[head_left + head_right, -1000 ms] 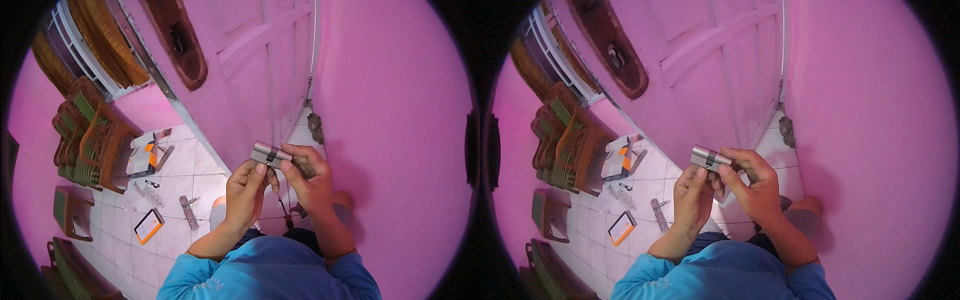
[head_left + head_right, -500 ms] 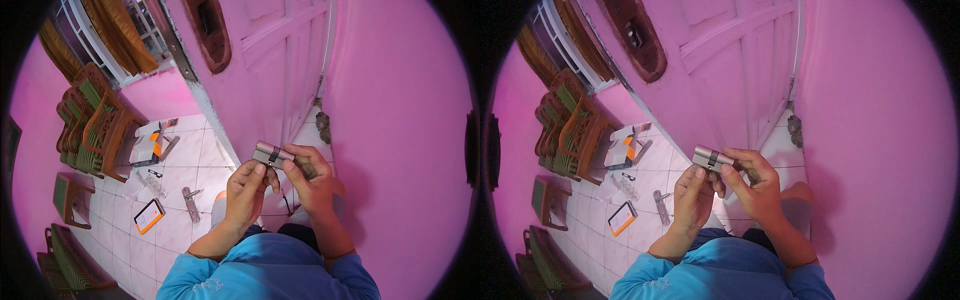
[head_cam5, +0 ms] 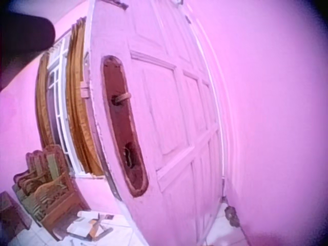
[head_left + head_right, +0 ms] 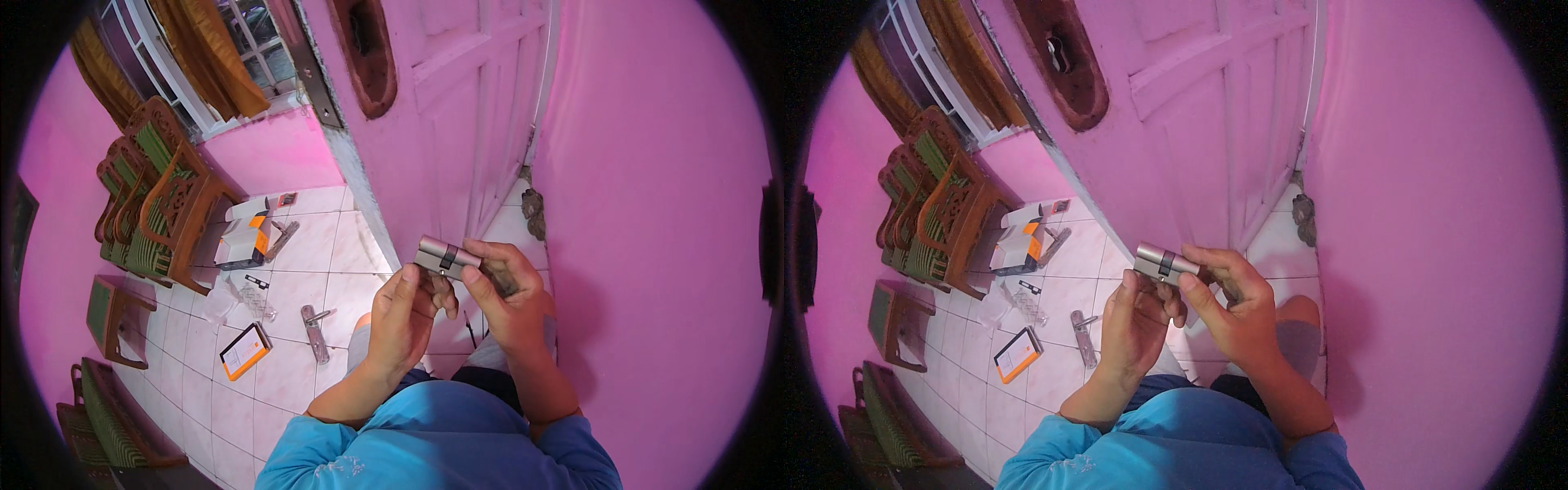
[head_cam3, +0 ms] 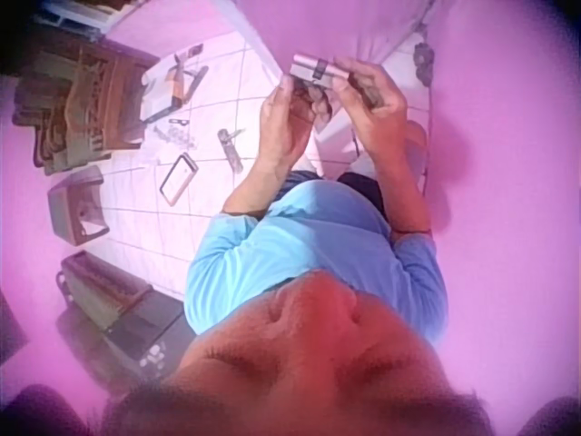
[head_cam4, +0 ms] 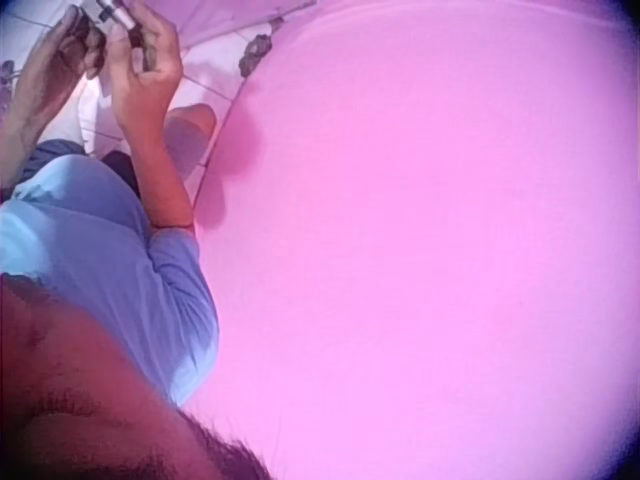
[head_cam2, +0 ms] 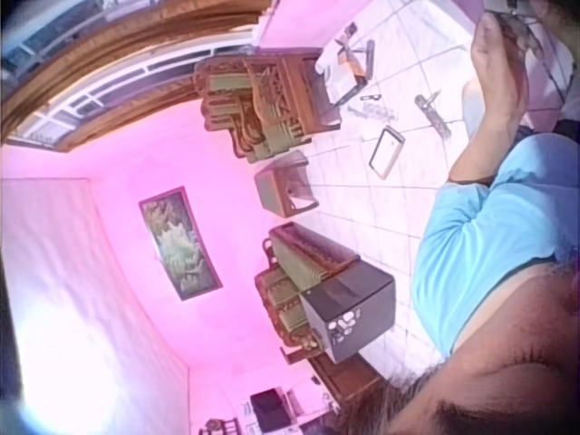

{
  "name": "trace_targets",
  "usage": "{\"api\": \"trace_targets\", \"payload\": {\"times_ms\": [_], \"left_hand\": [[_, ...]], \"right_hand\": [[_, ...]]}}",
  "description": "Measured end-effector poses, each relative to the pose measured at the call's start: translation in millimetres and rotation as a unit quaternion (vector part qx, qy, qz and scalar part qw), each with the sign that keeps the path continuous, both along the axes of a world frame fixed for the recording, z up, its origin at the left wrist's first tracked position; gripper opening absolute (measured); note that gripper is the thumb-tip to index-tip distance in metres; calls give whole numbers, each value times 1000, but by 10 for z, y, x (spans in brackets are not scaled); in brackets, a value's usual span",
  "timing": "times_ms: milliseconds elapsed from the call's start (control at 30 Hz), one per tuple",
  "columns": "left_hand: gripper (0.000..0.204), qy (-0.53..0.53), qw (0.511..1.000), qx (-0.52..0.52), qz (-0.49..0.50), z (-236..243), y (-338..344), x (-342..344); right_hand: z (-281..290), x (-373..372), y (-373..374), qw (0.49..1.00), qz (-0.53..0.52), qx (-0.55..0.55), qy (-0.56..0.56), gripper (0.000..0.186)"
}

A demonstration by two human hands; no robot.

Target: The person unscrews and removes the lock cylinder and lock body from a door using a screwdriver, then fits screws into the lock body by hand.

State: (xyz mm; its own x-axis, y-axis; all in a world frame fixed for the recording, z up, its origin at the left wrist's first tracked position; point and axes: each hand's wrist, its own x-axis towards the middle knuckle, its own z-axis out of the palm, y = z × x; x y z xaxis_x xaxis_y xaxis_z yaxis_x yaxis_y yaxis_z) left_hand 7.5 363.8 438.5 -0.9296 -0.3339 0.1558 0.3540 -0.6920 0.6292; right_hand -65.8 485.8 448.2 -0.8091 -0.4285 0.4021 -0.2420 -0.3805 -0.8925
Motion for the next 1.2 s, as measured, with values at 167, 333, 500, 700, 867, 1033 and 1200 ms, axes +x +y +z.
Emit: {"api": "trace_targets", "payload": {"times_ms": [167, 333, 500, 700, 867, 1033, 1200], "left_hand": [[40, -7, 1000, 3, -9, -18, -62, -53], [43, -15, 998, 43, -35, -47, -123, -69], [41, -27, 996, 65, -50, -77, -170, -94], [43, -44, 998, 8, -47, -129, -184, -81], [44, -55, 998, -38, -24, -185, -243, -14], [45, -62, 990, -127, 19, -152, -241, 27], [40, -83, 983, -152, 55, -248, -251, 34]], "right_hand": [[24, -53, -40, 1000, 2, 4, -1, 31], [4, -78, -75, 1000, 9, -3, 9, 31], [-11, -131, -89, 1000, 26, 2, 0, 32], [-54, -127, -87, 999, 15, -9, 34, 31], [-75, -127, -74, 992, 21, -25, 120, 32], [-128, -94, -100, 992, 12, -53, 109, 34], [-214, -68, -98, 990, -11, -57, 130, 33]]}}
